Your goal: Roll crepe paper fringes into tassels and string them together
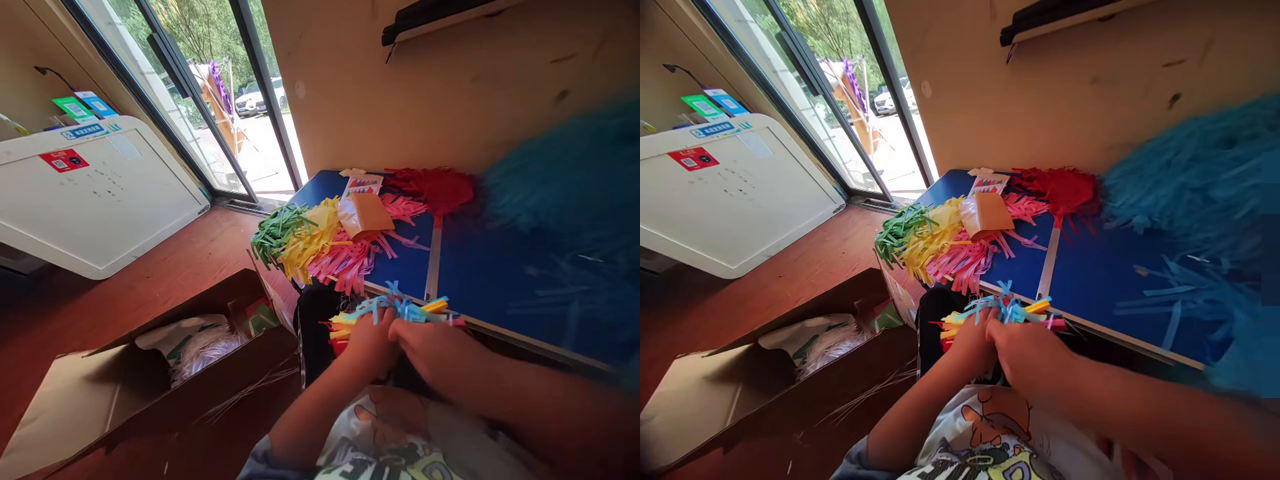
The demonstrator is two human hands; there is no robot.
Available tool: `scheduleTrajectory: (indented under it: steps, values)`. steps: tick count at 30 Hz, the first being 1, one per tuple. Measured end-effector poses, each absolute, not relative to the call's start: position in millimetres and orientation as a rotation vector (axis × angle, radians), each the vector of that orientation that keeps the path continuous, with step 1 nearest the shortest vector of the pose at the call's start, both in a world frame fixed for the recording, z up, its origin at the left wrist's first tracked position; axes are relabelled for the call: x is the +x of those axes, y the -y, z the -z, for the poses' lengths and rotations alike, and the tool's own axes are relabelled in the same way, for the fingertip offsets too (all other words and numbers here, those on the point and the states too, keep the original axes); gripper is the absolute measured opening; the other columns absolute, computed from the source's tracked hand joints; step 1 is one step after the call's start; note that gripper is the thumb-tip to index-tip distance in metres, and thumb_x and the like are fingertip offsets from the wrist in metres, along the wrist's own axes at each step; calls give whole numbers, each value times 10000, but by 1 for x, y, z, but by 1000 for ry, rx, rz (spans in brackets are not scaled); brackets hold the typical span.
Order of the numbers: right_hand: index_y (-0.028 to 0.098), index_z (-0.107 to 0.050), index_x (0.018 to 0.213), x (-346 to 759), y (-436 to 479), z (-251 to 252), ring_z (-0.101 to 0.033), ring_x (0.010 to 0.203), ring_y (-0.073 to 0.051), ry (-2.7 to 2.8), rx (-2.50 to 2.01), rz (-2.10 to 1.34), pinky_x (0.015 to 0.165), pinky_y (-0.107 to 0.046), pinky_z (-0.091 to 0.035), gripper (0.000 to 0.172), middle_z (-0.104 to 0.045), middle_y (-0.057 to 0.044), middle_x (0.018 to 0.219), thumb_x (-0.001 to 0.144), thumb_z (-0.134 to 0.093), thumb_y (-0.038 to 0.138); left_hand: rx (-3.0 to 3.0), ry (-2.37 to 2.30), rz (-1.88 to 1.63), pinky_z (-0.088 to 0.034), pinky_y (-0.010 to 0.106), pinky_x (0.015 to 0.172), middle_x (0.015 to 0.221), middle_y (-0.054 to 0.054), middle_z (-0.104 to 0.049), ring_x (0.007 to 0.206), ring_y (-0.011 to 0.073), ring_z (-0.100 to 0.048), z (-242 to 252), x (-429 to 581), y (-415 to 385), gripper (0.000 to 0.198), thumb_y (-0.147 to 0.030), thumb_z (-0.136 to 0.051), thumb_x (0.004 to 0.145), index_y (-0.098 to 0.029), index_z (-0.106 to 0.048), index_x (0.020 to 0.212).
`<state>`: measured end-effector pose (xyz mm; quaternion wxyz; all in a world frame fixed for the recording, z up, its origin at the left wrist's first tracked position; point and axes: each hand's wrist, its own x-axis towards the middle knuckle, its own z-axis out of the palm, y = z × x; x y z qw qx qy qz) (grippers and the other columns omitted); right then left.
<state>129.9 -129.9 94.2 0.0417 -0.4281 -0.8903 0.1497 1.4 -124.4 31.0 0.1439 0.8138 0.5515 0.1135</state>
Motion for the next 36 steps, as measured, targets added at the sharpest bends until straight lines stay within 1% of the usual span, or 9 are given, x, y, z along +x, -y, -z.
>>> scheduleTrajectory:
  steps: [4,9,13,16,19,21,24,30,36]
  values:
    - [173,-558,877,139,171,-49,-561,577,-179,2619,-1066,28,490,-255,-386,173,-597,-39,691,720,-486,181,1949,-1627,-640,-429,393,840,1075,145,-574,976,283,-544,-32,-7,123,399,-211,-558,720,-123,-484,1102]
    - [203,-549,981,167,164,-23,-603,666,-193,2364,-1434,-497,551,-268,-446,273,-630,-52,777,840,-351,326,1213,-1102,-1077,-434,333,808,942,46,-612,861,200,-570,-29,-15,126,409,-290,-629,671,-171,-509,1044]
    - [212,-545,1013,192,128,-25,-605,727,-213,2262,-1498,-762,621,-302,-473,347,-636,-53,804,856,-286,382,704,-656,-1100,-451,327,750,821,22,-620,738,183,-602,-28,-16,132,575,-297,-743,510,-166,-514,1020]
    - [197,-541,956,207,89,-36,-590,822,-240,2220,-1514,-934,718,-338,-463,353,-635,-74,888,828,-347,462,764,-620,-995,-439,297,750,835,11,-621,761,169,-593,-24,-19,137,660,-233,-771,458,-165,-527,1067]
    - [173,-537,900,213,51,-56,-572,868,-268,2244,-1568,-971,784,-373,-436,360,-628,-102,940,766,-423,487,1086,-722,-852,-423,263,764,935,8,-612,842,156,-551,-17,-25,140,697,-161,-720,530,-182,-493,1188]
    - [149,-526,1001,212,34,-73,-570,836,-264,2314,-1597,-870,793,-387,-431,402,-606,-126,1026,712,-481,425,1249,-791,-805,-419,253,773,995,12,-597,880,155,-525,-13,-28,140,698,-137,-674,579,-188,-458,1241]
    - [131,-333,1292,208,26,-97,-565,744,-212,2403,-1566,-800,753,-368,-450,709,-466,-165,1255,660,-556,361,1264,-770,-824,-415,250,784,1031,9,-575,897,153,-510,-9,-31,139,711,-138,-631,607,-200,-410,1280]
    - [300,7,1407,218,36,-122,-463,1124,-226,2291,-1360,-1166,847,-281,-448,931,-145,-136,1452,717,-617,326,1086,-714,-836,-392,223,711,866,-22,-556,754,105,-493,0,-36,139,614,-156,-631,597,-187,-467,1188]
    - [407,-6,1396,224,42,-137,-501,1106,-195,1627,-1004,-1180,884,-362,-431,875,-242,-113,1431,768,-595,256,1133,-767,-818,-386,242,768,906,-11,-567,820,127,-498,6,-36,139,596,-148,-629,588,-176,-499,1169]
